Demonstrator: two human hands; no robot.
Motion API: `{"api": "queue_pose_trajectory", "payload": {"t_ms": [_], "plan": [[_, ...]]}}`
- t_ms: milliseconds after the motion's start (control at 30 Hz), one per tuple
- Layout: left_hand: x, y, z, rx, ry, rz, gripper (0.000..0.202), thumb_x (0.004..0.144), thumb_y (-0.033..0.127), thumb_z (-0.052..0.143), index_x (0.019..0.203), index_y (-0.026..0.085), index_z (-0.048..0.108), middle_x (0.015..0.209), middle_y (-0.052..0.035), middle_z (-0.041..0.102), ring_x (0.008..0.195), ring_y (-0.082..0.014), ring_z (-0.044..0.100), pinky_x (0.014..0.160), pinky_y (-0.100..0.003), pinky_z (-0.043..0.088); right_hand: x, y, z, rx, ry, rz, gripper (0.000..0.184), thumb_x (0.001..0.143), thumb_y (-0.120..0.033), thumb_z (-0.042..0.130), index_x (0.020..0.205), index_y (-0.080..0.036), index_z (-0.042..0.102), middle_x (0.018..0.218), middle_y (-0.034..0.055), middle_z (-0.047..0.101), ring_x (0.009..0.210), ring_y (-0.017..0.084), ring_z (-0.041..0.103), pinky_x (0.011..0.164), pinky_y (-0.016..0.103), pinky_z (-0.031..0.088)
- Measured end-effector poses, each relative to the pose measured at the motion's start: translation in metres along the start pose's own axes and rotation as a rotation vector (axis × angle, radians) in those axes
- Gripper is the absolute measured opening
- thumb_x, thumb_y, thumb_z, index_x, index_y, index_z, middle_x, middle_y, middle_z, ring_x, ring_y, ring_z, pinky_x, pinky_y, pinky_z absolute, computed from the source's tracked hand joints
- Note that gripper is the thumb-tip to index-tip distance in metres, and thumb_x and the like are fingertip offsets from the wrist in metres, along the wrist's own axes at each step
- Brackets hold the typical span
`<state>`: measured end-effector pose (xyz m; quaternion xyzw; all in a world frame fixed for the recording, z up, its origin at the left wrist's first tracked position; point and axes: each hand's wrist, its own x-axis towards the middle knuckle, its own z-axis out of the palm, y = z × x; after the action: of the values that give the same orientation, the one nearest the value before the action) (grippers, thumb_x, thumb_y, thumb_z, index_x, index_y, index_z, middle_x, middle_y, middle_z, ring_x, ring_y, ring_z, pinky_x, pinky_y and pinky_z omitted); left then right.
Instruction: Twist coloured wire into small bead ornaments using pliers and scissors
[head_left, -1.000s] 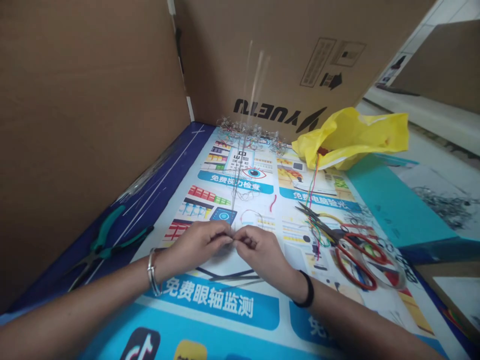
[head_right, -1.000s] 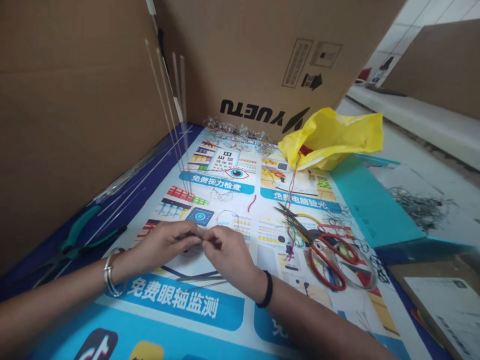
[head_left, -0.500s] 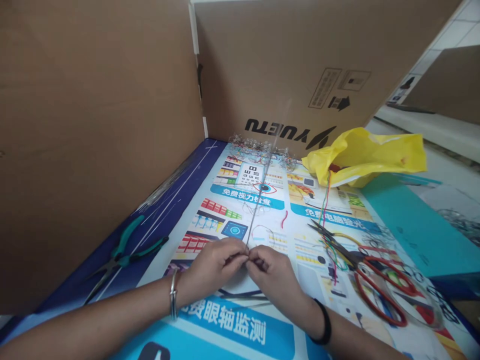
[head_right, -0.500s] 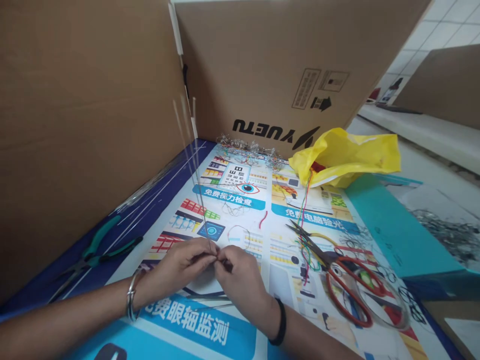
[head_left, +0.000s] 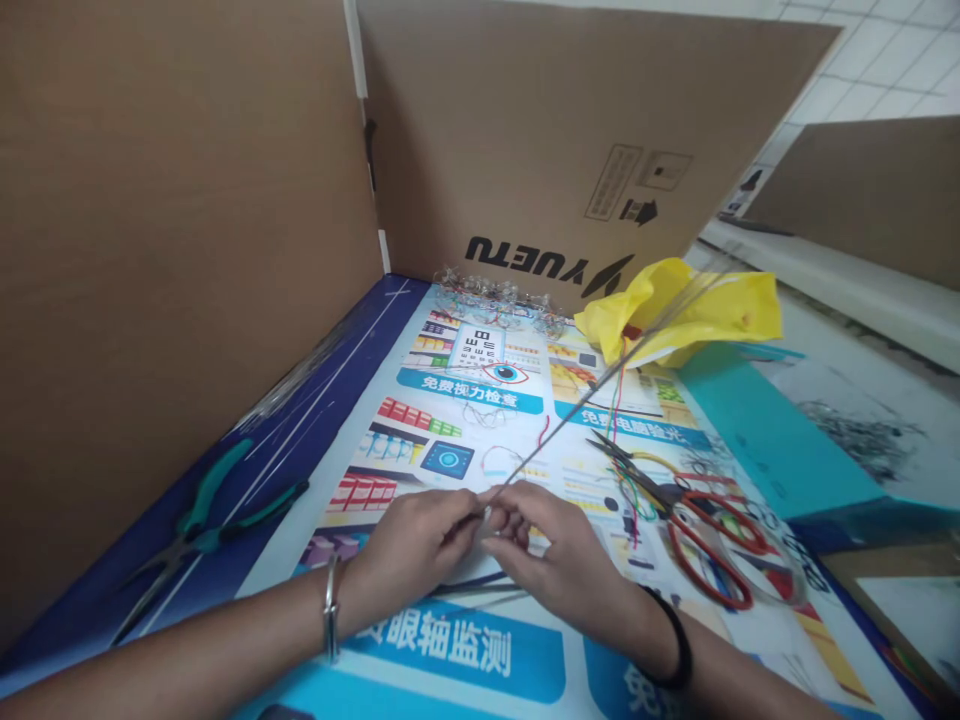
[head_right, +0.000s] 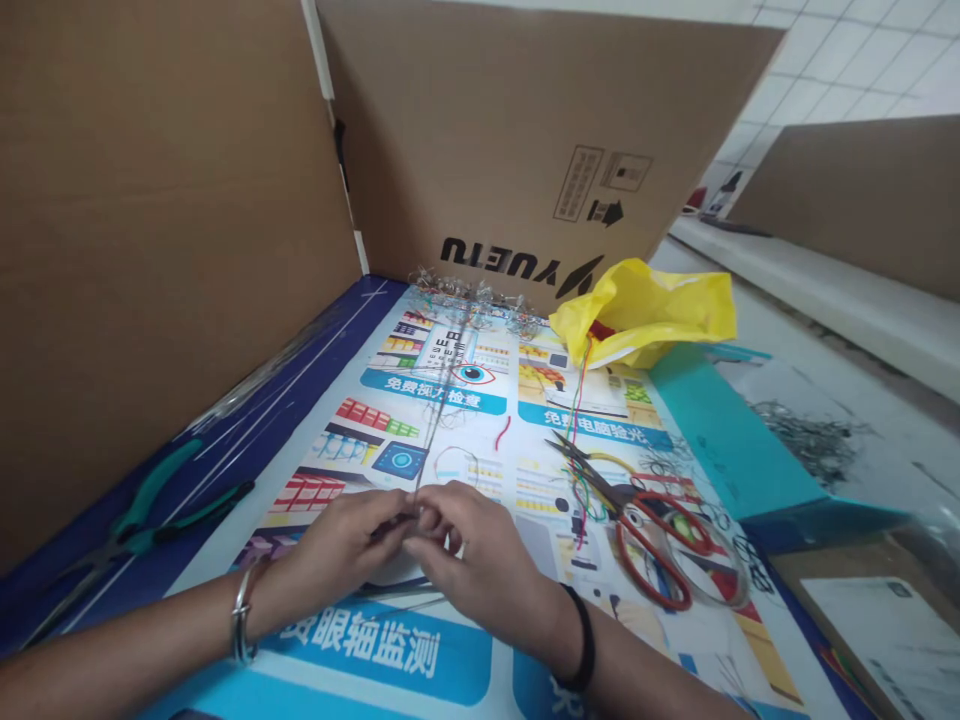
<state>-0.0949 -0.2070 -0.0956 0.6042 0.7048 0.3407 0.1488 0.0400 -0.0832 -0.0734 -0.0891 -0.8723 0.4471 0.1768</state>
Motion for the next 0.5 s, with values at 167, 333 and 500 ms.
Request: {"api": "queue_pose_trajectory", "payload": {"t_ms": [167, 333, 500], "plan": [[0.0, 0.0, 0.002, 0.01, 0.021, 0.018, 0.011, 0.082, 0.015, 0.048, 0.082, 0.018, 0.059, 0.076, -0.0034, 0.066, 0.07, -0.0156, 0.059, 0.062, -0.027, 0.044, 0.0, 0.01, 0.012, -0.01, 0.136, -0.1, 0.008, 0.08, -0.022, 0.059, 0.088, -0.022, 0.062, 0.079, 0.0023, 0.064, 0.073, 0.013, 0.06, 0.067, 0.026, 0.049], [0.004, 0.0, 0.004, -0.033, 0.019, 0.027, 0.015, 0.084, 0.016, 0.045, 0.079, 0.019, 0.059, 0.076, -0.0029, 0.065, 0.071, -0.0149, 0.058, 0.064, -0.027, 0.044, 0.003, 0.015, 0.013, -0.008, 0.187, -0.128, 0.003, 0.08, -0.02, 0.06, 0.082, -0.021, 0.062, 0.078, 0.0019, 0.064, 0.077, 0.014, 0.06, 0.07, 0.026, 0.048], [0.006, 0.0, 0.003, -0.117, -0.001, 0.003, 0.018, 0.085, 0.018, 0.045, 0.075, 0.018, 0.059, 0.073, -0.0021, 0.064, 0.069, -0.0139, 0.056, 0.064, -0.026, 0.044, 0.004, 0.013, 0.012, -0.049, 0.156, -0.094, 0.003, 0.08, -0.021, 0.058, 0.078, -0.021, 0.06, 0.076, 0.001, 0.063, 0.072, 0.013, 0.059, 0.067, 0.024, 0.046]]}}
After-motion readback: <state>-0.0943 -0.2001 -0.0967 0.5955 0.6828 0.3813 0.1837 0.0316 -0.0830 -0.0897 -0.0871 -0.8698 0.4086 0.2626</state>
